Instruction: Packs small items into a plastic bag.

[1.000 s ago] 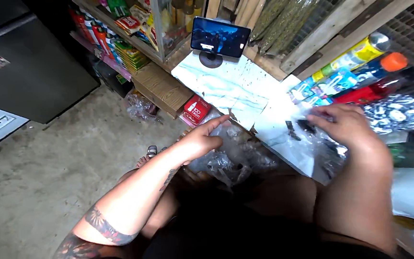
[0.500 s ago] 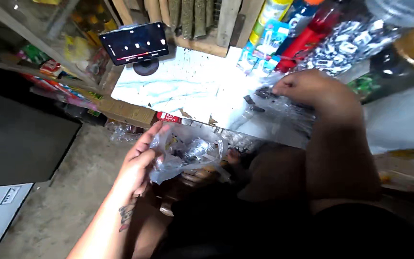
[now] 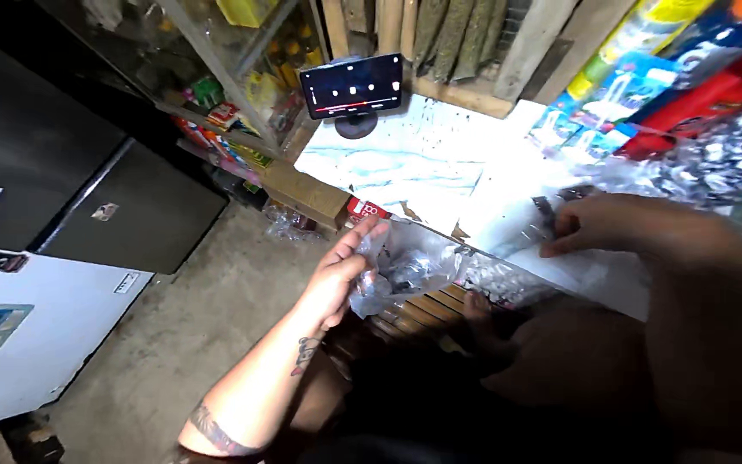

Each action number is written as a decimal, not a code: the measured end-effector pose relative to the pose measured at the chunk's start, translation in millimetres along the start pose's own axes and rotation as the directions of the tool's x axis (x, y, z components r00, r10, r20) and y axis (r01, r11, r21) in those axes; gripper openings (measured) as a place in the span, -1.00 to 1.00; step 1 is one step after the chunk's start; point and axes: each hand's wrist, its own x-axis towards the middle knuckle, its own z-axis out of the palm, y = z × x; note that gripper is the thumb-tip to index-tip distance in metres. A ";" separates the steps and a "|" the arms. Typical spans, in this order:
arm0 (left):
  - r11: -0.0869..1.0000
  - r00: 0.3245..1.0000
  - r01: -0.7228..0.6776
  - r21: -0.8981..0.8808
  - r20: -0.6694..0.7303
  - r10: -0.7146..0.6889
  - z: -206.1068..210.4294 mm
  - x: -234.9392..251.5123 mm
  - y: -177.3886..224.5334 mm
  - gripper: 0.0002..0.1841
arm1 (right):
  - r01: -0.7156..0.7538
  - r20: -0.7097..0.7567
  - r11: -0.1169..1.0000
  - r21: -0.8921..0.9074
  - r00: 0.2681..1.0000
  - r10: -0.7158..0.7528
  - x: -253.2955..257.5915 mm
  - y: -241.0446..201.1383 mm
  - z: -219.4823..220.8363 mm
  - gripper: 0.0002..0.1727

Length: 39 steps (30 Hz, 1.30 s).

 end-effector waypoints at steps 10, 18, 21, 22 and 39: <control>1.000 1.000 -0.002 -0.009 0.008 0.002 -2.0 -3.9 4.8 -0.28 | 0.143 -0.052 0.989 0.045 0.989 -0.140 -2.4 -8.0 -13.8 -0.89; 1.000 1.000 0.001 -0.001 0.026 -0.001 -3.0 -3.1 4.1 -0.28 | 0.275 -0.572 0.939 0.208 0.813 -0.112 -16.9 -31.2 -29.9 -0.72; 1.000 0.999 0.005 0.004 0.046 -0.005 0.2 -1.3 2.4 -0.29 | 0.348 -0.713 0.894 0.284 0.700 -0.046 -22.4 -37.7 -30.7 -0.60; 1.000 0.999 0.010 0.010 0.049 -0.010 1.1 -0.6 1.7 -0.29 | 0.382 -0.748 0.867 0.319 0.664 -0.017 -21.6 -37.4 -29.5 -0.60; 1.000 0.999 -0.007 0.011 0.045 0.006 17.2 2.1 -14.4 -0.23 | 0.840 -0.817 0.047 0.540 0.537 -0.211 -68.4 -124.1 -14.3 -0.88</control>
